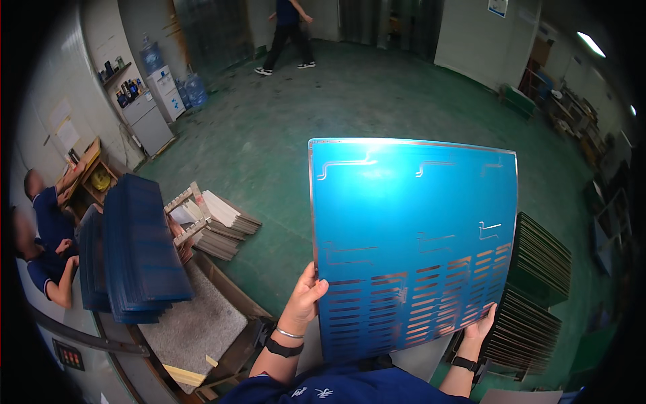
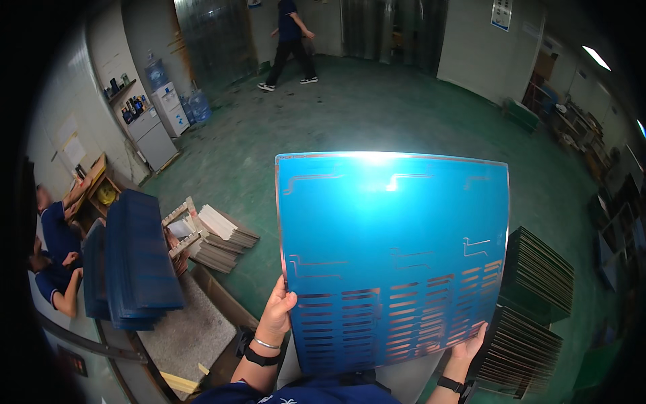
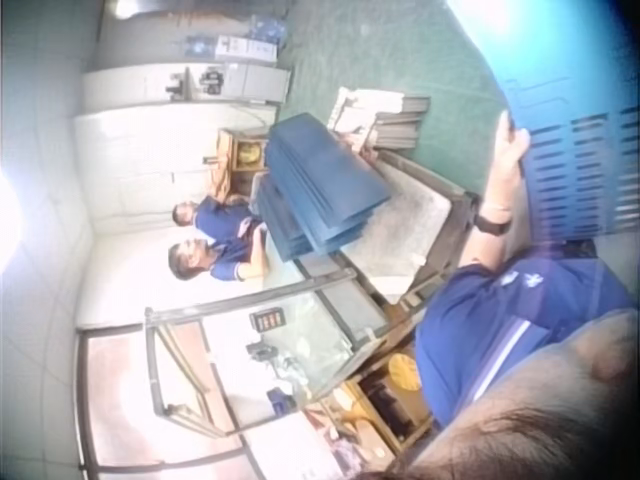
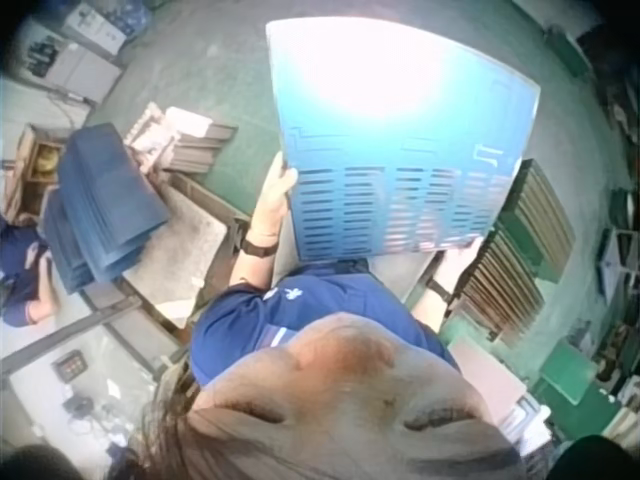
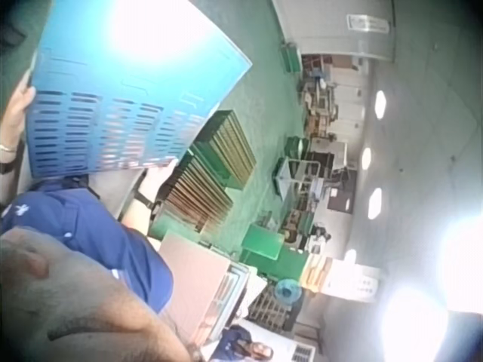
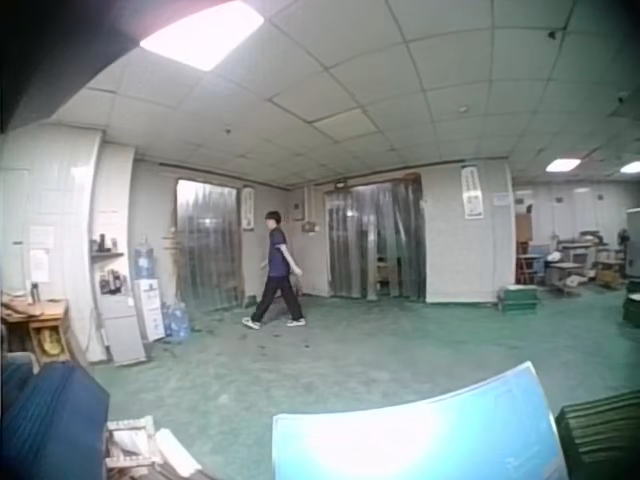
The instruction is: The recorder is inspecting and organizing large blue metal sheets with cutouts and circuit patterns on a fabrication floor.
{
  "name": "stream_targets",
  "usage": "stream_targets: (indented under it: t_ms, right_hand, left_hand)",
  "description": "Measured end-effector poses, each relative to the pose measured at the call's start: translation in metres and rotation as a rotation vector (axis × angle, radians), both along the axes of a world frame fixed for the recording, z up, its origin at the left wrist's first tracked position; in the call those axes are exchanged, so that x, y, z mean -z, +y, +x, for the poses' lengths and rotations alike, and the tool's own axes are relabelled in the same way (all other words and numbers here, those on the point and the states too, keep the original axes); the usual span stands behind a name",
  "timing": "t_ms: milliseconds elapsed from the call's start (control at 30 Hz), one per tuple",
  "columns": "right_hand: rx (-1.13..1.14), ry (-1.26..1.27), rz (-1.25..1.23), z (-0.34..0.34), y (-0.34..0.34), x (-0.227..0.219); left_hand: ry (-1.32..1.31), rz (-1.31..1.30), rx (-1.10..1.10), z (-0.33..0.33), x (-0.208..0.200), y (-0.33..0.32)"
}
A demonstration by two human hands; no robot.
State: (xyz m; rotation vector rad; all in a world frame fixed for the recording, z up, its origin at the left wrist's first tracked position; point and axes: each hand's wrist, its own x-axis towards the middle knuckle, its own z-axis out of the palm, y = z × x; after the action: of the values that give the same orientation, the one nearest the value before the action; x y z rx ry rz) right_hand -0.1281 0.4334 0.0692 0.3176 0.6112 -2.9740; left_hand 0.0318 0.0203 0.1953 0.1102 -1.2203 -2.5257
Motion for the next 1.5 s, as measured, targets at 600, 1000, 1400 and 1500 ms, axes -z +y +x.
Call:
stream_targets:
  t_ms: [600, 1000, 1400, 1500]
  right_hand:
    - [-0.077, 0.237, 0.303, 0.025, -0.039, -0.089]
    - [0.258, 0.343, 0.856, 0.008, -0.083, -0.193]
    - [0.290, 0.351, 1.352, -0.083, -0.145, -0.191]
    - [0.269, 0.368, 1.362, -0.100, -0.184, -0.163]
  left_hand:
    - [-0.082, 0.292, -0.099, -0.049, 0.055, -0.002]
    - [-0.233, 0.053, 0.565, -0.081, 0.081, 0.037]
    - [-0.581, -1.537, -0.466, -0.053, 0.209, -0.009]
    - [-0.706, -1.526, -0.370, -0.054, 0.202, -0.010]
